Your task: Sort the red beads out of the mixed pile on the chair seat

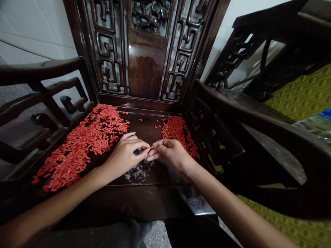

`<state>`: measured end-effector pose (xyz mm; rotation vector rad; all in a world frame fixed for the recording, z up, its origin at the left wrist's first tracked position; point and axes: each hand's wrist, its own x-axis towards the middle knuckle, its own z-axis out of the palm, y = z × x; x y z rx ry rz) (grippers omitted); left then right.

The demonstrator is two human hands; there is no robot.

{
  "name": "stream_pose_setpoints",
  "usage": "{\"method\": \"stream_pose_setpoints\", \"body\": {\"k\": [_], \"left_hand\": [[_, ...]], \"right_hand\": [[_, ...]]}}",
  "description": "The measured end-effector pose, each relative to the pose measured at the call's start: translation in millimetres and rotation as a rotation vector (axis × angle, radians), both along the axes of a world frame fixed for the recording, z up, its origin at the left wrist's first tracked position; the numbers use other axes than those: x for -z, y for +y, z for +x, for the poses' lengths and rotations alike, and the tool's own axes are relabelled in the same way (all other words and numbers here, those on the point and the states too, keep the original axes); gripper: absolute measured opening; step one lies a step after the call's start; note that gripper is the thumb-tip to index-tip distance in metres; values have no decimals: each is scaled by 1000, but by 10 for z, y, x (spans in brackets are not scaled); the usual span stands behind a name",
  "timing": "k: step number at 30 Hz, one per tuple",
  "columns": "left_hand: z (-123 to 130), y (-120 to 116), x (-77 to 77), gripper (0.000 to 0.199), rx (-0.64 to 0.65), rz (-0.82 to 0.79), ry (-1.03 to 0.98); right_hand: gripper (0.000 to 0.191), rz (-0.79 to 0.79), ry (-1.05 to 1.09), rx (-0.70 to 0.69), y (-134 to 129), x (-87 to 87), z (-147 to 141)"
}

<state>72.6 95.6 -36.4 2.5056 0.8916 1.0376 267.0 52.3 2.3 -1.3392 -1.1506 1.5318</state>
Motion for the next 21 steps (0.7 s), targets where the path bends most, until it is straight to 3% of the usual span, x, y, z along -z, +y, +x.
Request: {"method": "stream_pose_setpoints", "body": {"k": [21], "left_hand": [[16, -10, 5, 7, -41, -42, -15]], "right_hand": [[35, 2, -24, 15, 14, 23, -9]]}}
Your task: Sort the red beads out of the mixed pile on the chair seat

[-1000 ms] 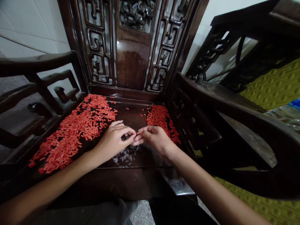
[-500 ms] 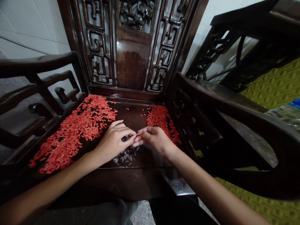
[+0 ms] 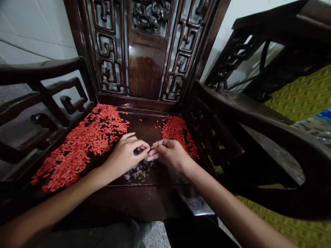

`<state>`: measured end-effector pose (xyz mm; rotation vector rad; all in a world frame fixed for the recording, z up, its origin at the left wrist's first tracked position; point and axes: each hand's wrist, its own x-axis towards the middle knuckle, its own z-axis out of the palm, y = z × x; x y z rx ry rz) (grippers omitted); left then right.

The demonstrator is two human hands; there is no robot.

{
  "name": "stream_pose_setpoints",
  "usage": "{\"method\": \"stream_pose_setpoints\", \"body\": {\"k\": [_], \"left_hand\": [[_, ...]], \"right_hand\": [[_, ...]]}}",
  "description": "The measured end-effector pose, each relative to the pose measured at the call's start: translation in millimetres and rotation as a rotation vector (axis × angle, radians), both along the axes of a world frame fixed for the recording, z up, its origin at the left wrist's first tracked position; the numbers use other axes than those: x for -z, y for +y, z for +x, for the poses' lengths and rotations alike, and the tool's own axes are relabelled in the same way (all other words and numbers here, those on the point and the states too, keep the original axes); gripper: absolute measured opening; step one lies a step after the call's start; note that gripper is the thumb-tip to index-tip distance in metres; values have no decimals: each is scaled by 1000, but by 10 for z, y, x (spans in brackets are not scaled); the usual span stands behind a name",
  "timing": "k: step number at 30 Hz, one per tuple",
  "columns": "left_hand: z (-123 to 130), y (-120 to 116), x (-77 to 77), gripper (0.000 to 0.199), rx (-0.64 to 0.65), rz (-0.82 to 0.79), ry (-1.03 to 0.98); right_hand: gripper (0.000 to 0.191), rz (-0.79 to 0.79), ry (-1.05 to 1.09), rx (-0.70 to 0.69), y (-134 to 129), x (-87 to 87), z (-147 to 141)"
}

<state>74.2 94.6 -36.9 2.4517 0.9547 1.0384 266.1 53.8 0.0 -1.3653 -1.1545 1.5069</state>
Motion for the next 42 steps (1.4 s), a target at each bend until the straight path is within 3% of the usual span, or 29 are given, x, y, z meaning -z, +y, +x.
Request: {"method": "stream_pose_setpoints", "body": {"k": [13, 24, 31, 38, 42], "left_hand": [[-7, -16, -21, 11, 42, -13, 2], [23, 10, 15, 8, -11, -38, -9], [4, 37, -8, 6, 1, -191, -41], [45, 57, 20, 11, 15, -394, -134], [286, 266, -196, 26, 130, -437, -118]], "right_hand": [[39, 14, 55, -28, -6, 45, -24], [41, 54, -12, 12, 47, 82, -4], [33, 37, -98, 44, 37, 45, 28], [30, -35, -98, -67, 17, 151, 43], [20, -90, -172, -199, -23, 204, -6]]}}
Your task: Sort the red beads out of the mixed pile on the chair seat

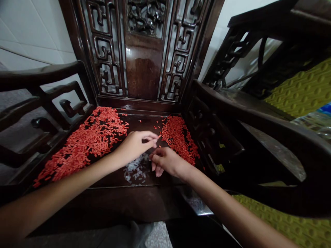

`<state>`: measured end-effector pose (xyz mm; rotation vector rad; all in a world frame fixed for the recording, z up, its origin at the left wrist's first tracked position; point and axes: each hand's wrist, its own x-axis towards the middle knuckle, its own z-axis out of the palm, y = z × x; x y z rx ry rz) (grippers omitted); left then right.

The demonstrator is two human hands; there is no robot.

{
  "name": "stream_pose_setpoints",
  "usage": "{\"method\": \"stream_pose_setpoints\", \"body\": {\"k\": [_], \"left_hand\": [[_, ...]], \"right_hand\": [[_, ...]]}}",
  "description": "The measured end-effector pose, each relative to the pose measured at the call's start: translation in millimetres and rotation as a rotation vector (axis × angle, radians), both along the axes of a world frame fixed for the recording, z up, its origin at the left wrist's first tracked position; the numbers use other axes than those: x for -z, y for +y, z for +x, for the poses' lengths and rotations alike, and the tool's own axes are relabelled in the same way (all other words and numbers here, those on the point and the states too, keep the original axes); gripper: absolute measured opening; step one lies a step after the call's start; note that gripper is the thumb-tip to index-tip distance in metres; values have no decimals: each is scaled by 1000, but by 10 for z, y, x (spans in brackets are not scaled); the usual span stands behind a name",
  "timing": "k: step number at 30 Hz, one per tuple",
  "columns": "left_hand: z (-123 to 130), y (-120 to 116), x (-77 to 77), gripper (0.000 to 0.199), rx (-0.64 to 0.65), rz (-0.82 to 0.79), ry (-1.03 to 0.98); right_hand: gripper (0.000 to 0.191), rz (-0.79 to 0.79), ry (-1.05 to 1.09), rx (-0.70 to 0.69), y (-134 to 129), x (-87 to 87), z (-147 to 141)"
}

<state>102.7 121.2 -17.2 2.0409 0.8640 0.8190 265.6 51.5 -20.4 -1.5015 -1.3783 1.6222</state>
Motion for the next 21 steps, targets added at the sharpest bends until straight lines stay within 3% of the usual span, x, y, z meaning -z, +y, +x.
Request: {"method": "stream_pose_setpoints", "body": {"k": [4, 7, 12, 15, 18, 21], "left_hand": [[228, 298, -307, 47, 225, 195, 122], [112, 477, -335, 41, 170, 377, 267], [-591, 685, 28, 36, -121, 420, 676], [-937, 738, 276, 39, -212, 400, 782], [-1049, 735, 418, 33, -239, 455, 752], [-1018, 706, 450, 26, -244, 554, 749]], "right_hand": [[11, 32, -35, -70, -25, -64, -97], [11, 36, -3, -56, -24, -78, -135], [16, 8, 32, 13, -19, 25, -122], [16, 46, 20, 82, -12, 74, -136], [19, 73, 32, 132, 5, 94, -183], [20, 75, 85, 174, 29, 86, -243]]}}
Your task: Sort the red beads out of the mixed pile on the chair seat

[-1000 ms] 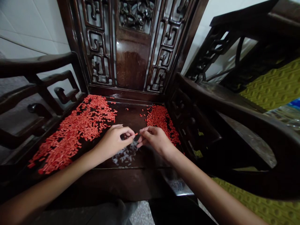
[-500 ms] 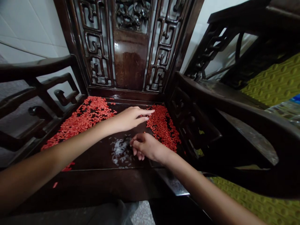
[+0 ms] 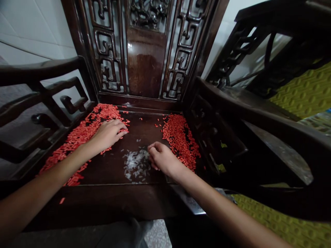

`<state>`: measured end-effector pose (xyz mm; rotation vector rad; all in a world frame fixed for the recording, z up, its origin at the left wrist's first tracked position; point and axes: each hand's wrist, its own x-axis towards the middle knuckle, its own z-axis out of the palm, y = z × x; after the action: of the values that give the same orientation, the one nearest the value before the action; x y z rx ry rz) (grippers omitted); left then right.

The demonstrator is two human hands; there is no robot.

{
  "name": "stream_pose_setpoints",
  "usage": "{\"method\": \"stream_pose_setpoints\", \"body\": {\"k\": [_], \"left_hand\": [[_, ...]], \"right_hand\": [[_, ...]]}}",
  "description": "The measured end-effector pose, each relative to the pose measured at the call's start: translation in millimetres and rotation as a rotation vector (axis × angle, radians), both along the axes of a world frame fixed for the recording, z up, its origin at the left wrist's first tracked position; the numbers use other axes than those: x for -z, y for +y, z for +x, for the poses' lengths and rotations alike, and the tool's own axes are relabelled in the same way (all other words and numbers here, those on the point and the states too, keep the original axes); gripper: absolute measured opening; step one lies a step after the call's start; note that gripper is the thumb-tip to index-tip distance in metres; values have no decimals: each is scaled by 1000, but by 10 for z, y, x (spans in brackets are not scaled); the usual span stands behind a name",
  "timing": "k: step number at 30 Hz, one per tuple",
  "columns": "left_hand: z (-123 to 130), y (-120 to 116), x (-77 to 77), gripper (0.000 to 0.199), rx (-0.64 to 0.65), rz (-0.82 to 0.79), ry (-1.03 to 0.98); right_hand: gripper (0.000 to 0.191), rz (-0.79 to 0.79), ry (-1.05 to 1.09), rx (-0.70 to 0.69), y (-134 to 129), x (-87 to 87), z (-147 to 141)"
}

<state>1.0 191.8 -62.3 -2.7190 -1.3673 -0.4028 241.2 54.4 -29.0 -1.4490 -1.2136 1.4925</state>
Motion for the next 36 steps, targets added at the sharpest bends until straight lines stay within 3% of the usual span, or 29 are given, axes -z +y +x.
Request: {"method": "stream_pose_setpoints", "body": {"k": [6, 9, 11, 15, 17, 20, 24, 29, 36], "left_hand": [[43, -69, -48, 22, 28, 107, 81], [39, -101, -84, 22, -1, 52, -78], [58, -138, -117, 20, -5, -94, -330], [179, -295, -232, 24, 135, -603, -915], [259, -405, -313, 27, 220, -791, -1051], [358, -558, -424, 26, 279, -927, -1116], [428, -671, -465, 24, 310, -1005, -1170], [471, -717, -394, 26, 328, -1080, -1264], [495, -771, -403, 21, 294, -975, -1334]], "right_hand": [[25, 18, 75, 45, 46, -60, -128], [27, 51, 67, 34, 66, -71, -188], [30, 99, 53, 34, 80, -77, -214], [34, 219, 57, 92, 111, -139, -216], [35, 261, 85, 136, 124, -198, -202], [36, 296, 111, 162, 132, -286, -188], [37, 312, 122, 166, 131, -349, -209], [40, 332, 121, 215, 114, -390, -260], [39, 384, -12, 210, 57, -479, -294]]}}
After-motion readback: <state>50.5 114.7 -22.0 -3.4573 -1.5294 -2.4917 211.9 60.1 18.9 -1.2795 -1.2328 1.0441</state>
